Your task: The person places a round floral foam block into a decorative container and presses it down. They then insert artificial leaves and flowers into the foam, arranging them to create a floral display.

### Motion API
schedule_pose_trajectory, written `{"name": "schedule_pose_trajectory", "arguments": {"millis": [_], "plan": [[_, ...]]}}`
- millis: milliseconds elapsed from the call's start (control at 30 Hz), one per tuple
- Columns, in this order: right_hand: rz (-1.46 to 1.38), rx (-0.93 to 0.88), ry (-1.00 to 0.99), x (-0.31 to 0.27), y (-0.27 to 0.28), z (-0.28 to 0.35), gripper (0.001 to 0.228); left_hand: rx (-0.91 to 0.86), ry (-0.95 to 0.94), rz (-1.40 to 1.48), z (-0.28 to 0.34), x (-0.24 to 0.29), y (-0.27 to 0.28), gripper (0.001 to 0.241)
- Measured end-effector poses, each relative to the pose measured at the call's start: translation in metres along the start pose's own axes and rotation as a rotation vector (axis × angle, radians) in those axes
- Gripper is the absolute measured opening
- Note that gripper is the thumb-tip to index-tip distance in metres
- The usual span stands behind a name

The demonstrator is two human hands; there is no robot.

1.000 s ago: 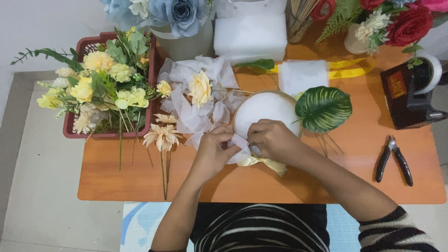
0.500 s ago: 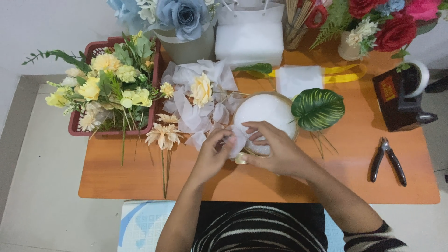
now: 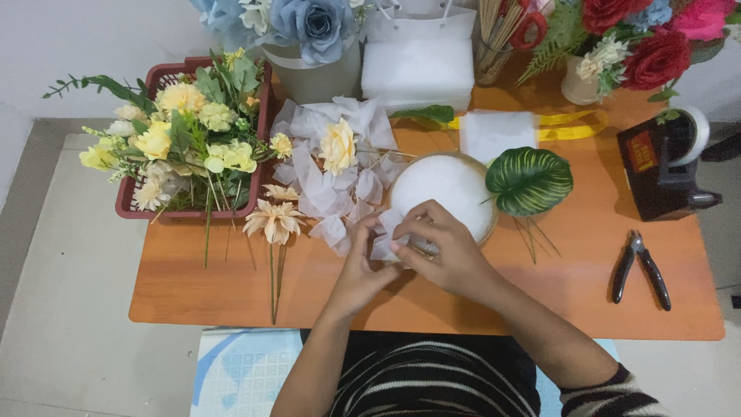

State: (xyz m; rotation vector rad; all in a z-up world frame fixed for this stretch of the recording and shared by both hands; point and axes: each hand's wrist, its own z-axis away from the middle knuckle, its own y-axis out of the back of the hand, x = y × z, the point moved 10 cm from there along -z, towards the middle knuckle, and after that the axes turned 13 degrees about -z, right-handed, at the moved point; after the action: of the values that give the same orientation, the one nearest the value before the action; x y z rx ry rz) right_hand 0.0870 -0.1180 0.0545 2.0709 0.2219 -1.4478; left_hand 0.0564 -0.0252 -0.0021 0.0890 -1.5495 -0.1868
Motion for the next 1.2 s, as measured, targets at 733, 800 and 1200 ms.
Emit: {"name": "schedule_pose_trajectory", "arguments": {"millis": [733, 800, 1200], "plan": [[0.043, 0.090, -0.006, 0.015, 0.007, 0.007, 0.022, 0.052, -0.181, -0.075, -0.024, -0.028, 0.024, 0.013], [0.042, 0.109, 0.032, 0.009, 0.007, 0.006, 0.022, 0.035, -0.092, 0.011, -0.021, -0.035, 0.019, 0.020], [0.046, 0.004, -0.049, 0.014, -0.003, 0.001, 0.045, 0.062, 0.158, 0.220, -0.021, -0.046, 0.014, 0.040]]}}
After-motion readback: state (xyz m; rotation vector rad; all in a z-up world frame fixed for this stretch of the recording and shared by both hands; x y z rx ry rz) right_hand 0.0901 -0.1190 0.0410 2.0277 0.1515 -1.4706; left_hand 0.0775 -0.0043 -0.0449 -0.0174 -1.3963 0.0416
